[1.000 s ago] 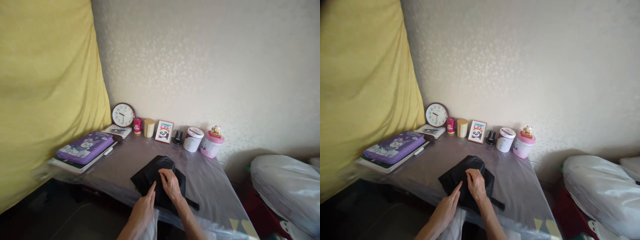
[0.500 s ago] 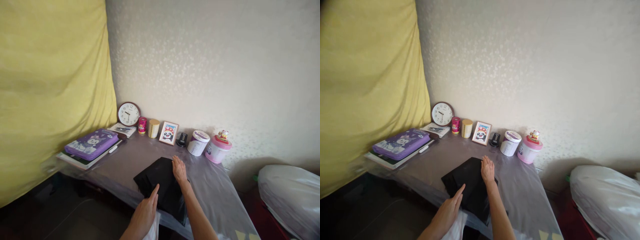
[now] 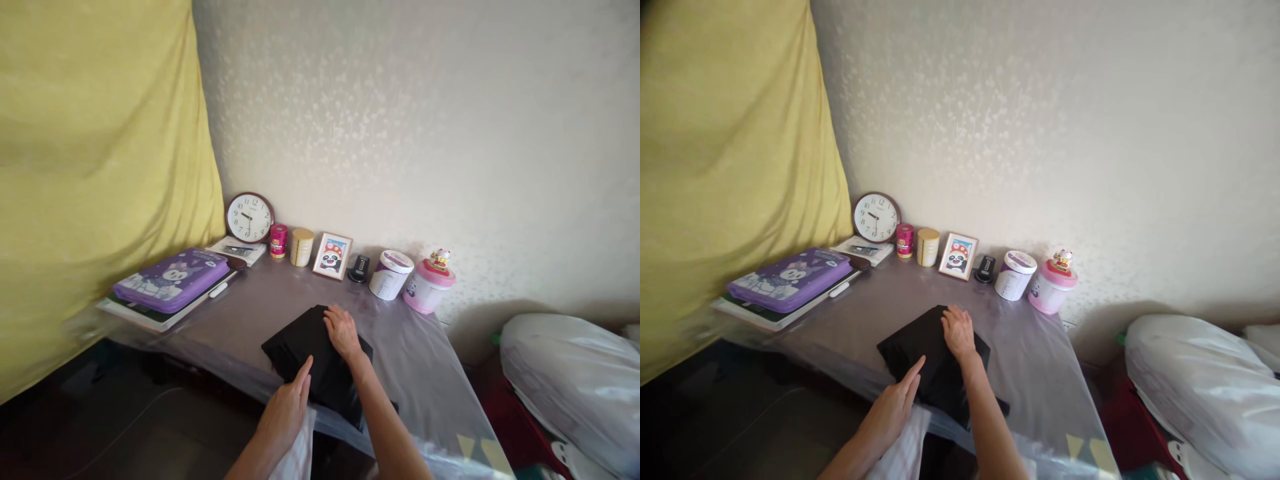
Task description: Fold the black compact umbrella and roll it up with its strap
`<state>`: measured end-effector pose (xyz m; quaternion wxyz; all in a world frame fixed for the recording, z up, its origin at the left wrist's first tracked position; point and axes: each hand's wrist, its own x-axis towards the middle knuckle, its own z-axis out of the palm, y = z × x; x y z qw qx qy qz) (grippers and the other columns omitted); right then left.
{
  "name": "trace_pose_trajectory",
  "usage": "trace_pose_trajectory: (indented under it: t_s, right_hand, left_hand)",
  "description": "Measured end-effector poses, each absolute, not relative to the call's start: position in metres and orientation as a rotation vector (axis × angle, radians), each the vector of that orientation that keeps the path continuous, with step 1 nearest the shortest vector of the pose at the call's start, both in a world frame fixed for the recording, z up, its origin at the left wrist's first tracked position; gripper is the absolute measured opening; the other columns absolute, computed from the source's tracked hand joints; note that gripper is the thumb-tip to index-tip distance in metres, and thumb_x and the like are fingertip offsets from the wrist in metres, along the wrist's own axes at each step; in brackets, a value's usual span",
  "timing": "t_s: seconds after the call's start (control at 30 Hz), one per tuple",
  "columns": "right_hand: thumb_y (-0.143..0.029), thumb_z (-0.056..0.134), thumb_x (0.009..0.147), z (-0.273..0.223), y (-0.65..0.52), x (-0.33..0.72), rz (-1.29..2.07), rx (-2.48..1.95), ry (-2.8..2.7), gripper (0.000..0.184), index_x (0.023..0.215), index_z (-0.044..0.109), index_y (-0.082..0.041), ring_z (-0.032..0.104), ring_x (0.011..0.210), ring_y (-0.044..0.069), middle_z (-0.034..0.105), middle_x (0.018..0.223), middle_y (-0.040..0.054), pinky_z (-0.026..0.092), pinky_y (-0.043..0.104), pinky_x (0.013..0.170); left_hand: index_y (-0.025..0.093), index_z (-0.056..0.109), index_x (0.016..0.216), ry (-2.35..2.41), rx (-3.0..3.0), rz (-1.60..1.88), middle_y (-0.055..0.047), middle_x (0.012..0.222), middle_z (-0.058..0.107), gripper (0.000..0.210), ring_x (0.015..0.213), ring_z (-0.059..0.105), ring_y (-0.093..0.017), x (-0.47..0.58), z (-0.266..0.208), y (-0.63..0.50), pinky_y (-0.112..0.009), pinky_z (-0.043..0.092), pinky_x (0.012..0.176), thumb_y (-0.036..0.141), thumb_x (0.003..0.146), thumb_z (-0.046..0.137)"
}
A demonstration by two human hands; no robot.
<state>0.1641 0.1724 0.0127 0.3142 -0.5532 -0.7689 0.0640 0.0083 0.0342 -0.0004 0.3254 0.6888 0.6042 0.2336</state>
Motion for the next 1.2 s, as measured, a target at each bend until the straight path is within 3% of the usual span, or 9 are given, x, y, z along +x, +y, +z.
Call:
trace_pose_trajectory:
  t_s: [0.1, 0.27, 0.5, 0.73, 0.97, 1.07, 1.2]
  right_hand:
    - [-0.023, 0.047, 0.083, 0.012, 0.179, 0.195, 0.220, -1.632, -1.759, 0.028, 0.105, 0.063, -0.016, 0.049, 0.115, 0.021, 0.059, 0.119, 0.0102, 0.032, 0.037, 0.101]
    - [-0.029, 0.042, 0.082, 0.004, 0.156, 0.243, 0.306, -1.744, -1.615, 0.030, 0.101, 0.064, -0.018, 0.062, 0.093, 0.020, 0.068, 0.099, 0.0070, 0.046, 0.033, 0.084]
    - [-0.032, 0.043, 0.079, -0.009, 0.125, 0.266, 0.397, -1.824, -1.501, 0.029, 0.086, 0.069, -0.020, 0.065, 0.074, 0.019, 0.070, 0.075, 0.0033, 0.050, 0.028, 0.067]
    - [-0.029, 0.043, 0.080, -0.005, 0.115, 0.257, 0.330, -1.788, -1.523, 0.028, 0.093, 0.067, -0.020, 0.062, 0.089, 0.021, 0.068, 0.095, 0.0063, 0.046, 0.033, 0.084]
    - [-0.019, 0.049, 0.080, -0.005, 0.089, 0.219, 0.326, -1.478, -1.953, 0.025, 0.098, 0.065, -0.024, 0.054, 0.104, 0.020, 0.062, 0.109, 0.0054, 0.039, 0.038, 0.096]
    - [-0.020, 0.051, 0.080, 0.000, 0.060, 0.205, 0.450, -1.418, -2.058, 0.024, 0.098, 0.066, -0.025, 0.055, 0.103, 0.021, 0.061, 0.110, 0.0055, 0.041, 0.036, 0.094]
    - [-0.029, 0.047, 0.084, 0.011, 0.032, 0.210, 0.852, -1.331, -2.035, 0.023, 0.095, 0.067, -0.026, 0.064, 0.078, 0.016, 0.068, 0.088, 0.0018, 0.050, 0.026, 0.071]
  left_hand:
    - [0.025, 0.028, 0.139, 1.605, 1.815, 0.589, -0.007, 0.093, 0.071, 0.046, 0.083, 0.067, -0.018, 0.008, 0.001, 0.034, -0.021, 0.041, 0.065, 0.035, 0.095, 0.017]
    - [0.025, 0.026, 0.140, 1.620, 1.833, 0.541, -0.006, 0.081, 0.071, 0.046, 0.075, 0.066, -0.018, 0.007, 0.002, 0.033, -0.021, 0.038, 0.060, 0.035, 0.095, 0.017]
    - [0.025, 0.024, 0.140, 1.600, 1.846, 0.558, -0.006, 0.085, 0.071, 0.047, 0.077, 0.066, -0.017, 0.005, 0.000, 0.032, -0.021, 0.039, 0.062, 0.035, 0.095, 0.016]
    - [0.026, 0.023, 0.140, 1.635, 1.890, 0.524, -0.005, 0.080, 0.070, 0.046, 0.076, 0.066, -0.018, 0.007, -0.001, 0.031, -0.023, 0.039, 0.062, 0.035, 0.096, 0.016]
    - [0.025, 0.023, 0.140, 1.684, 1.922, 0.443, -0.007, 0.086, 0.071, 0.046, 0.080, 0.067, -0.019, 0.009, 0.003, 0.031, -0.023, 0.040, 0.062, 0.034, 0.096, 0.017]
    - [0.026, 0.023, 0.140, 1.699, 1.935, 0.416, -0.008, 0.090, 0.071, 0.045, 0.081, 0.067, -0.020, 0.010, 0.005, 0.032, -0.023, 0.040, 0.063, 0.033, 0.096, 0.019]
    - [0.026, 0.023, 0.140, 1.709, 1.943, 0.403, -0.008, 0.089, 0.071, 0.045, 0.082, 0.067, -0.019, 0.011, 0.006, 0.031, -0.023, 0.040, 0.063, 0.033, 0.096, 0.020]
